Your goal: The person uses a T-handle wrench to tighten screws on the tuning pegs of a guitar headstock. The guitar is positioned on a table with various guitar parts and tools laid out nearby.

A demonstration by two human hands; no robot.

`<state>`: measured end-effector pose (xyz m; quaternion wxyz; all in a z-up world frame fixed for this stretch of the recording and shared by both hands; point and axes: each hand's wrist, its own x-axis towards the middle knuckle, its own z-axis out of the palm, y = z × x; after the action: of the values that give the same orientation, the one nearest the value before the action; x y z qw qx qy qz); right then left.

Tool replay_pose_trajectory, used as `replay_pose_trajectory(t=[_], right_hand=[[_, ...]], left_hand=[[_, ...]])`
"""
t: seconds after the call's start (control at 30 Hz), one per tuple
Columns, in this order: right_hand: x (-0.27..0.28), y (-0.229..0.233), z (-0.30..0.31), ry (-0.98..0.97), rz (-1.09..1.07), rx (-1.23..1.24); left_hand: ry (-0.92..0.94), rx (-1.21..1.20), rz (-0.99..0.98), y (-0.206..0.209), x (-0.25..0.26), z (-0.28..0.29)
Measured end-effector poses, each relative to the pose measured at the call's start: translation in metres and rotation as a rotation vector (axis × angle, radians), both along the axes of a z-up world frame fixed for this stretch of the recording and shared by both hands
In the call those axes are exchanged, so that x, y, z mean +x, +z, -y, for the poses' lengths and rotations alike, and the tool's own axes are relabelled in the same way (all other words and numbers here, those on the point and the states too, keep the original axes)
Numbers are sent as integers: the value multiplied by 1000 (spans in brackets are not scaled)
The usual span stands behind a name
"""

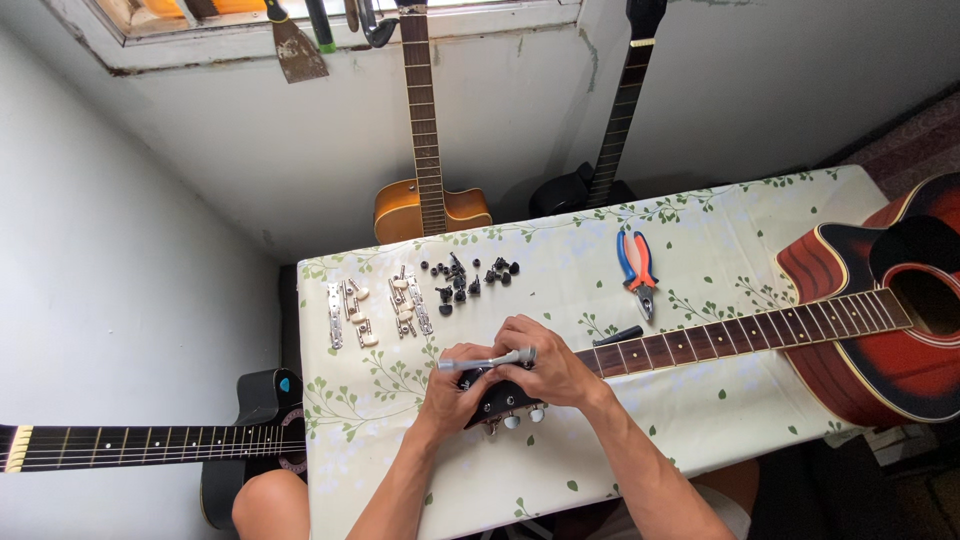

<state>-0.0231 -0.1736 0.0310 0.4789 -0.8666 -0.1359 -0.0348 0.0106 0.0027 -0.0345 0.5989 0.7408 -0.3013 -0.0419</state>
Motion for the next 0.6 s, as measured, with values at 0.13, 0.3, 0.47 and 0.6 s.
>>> replay_pose_trajectory(t=[0.13,0.3,0.47,0.6], right_hand=[[-1,-2,-1,18,28,9],[0,10,-5,-17,23,38],[-1,3,-3,9,19,9],[1,-15,1,-19,13,-5]], left_hand=[[-5,-11,13,-4,0,-2],[58,-29,-28,-16,-3,-2],[-11,-28,-12,3,-2,-2],[21,-22,-21,-10,-2,-1]])
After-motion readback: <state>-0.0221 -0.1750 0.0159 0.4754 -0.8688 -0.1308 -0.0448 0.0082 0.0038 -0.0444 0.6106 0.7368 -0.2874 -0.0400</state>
